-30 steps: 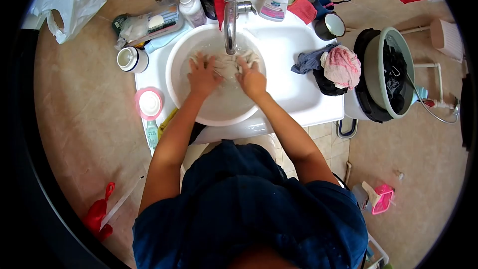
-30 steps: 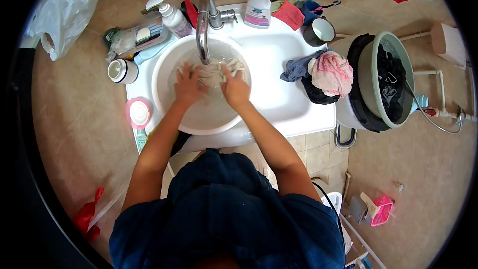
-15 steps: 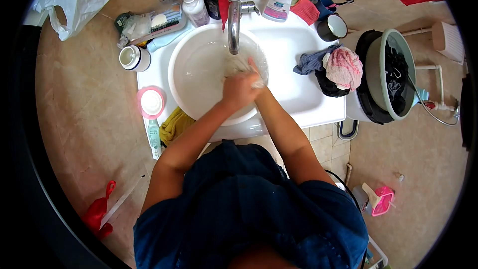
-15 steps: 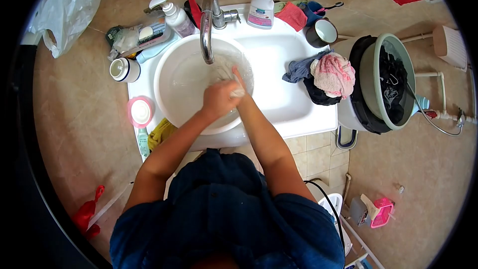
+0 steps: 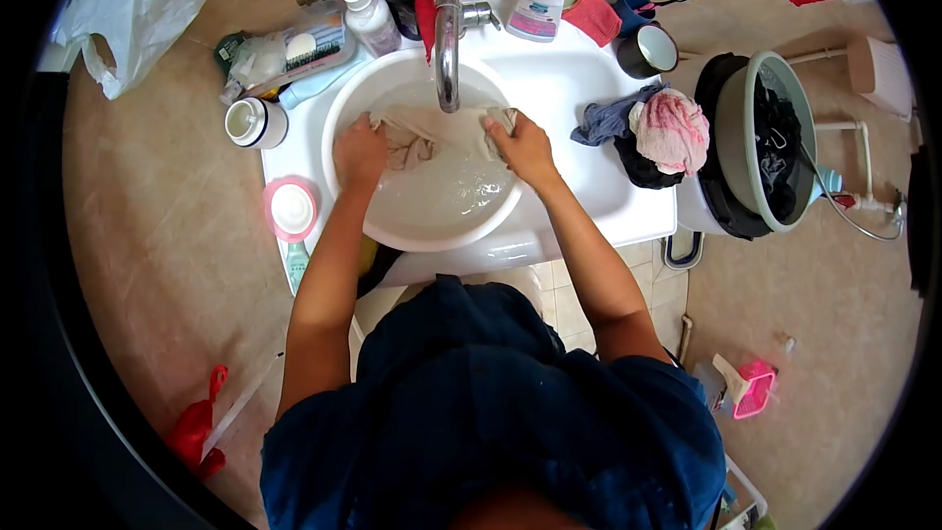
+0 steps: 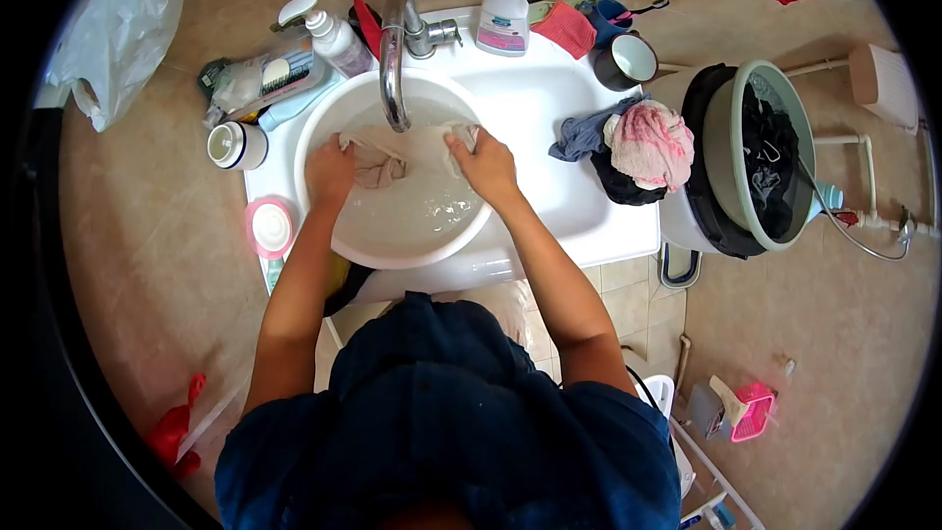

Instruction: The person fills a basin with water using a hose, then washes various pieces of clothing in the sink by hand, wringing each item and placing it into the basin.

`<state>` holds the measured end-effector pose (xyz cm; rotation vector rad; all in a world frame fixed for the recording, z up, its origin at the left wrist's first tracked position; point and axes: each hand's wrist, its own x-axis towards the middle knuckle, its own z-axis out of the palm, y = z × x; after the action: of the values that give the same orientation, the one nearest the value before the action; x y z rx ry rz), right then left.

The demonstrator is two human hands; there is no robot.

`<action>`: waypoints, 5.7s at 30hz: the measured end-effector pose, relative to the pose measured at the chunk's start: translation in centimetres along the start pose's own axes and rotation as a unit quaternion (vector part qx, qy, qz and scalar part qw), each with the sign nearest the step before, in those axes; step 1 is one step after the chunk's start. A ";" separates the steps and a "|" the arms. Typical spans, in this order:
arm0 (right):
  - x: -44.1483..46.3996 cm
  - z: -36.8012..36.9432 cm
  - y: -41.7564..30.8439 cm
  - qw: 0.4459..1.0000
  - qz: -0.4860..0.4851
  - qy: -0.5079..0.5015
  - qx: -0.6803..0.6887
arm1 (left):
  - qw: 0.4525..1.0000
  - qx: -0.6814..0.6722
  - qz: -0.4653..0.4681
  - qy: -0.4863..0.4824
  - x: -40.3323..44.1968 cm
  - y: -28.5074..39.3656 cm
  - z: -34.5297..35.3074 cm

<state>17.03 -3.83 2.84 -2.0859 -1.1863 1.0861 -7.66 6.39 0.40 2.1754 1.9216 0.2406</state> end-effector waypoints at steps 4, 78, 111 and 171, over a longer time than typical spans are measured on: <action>-0.1 1.4 -2.2 0.944 -0.110 0.105 -0.293 | 0.980 0.111 0.164 -0.017 -1.6 0.5 2.0; -5.9 -16.0 1.9 0.914 -0.314 0.248 0.067 | 0.879 -0.419 0.160 -0.161 -13.2 25.5 -0.7; -10.6 -22.6 11.4 0.940 -0.236 0.119 0.214 | 0.739 -0.662 0.104 0.073 -12.8 31.2 -8.9; 0.8 11.8 6.5 0.938 -0.168 0.035 -0.302 | 0.986 0.029 0.038 -0.159 -3.8 2.8 8.3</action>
<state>10.51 -5.92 -8.84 -2.1918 -1.9358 0.5176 -3.18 1.73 -6.70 2.1697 1.6918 -0.1443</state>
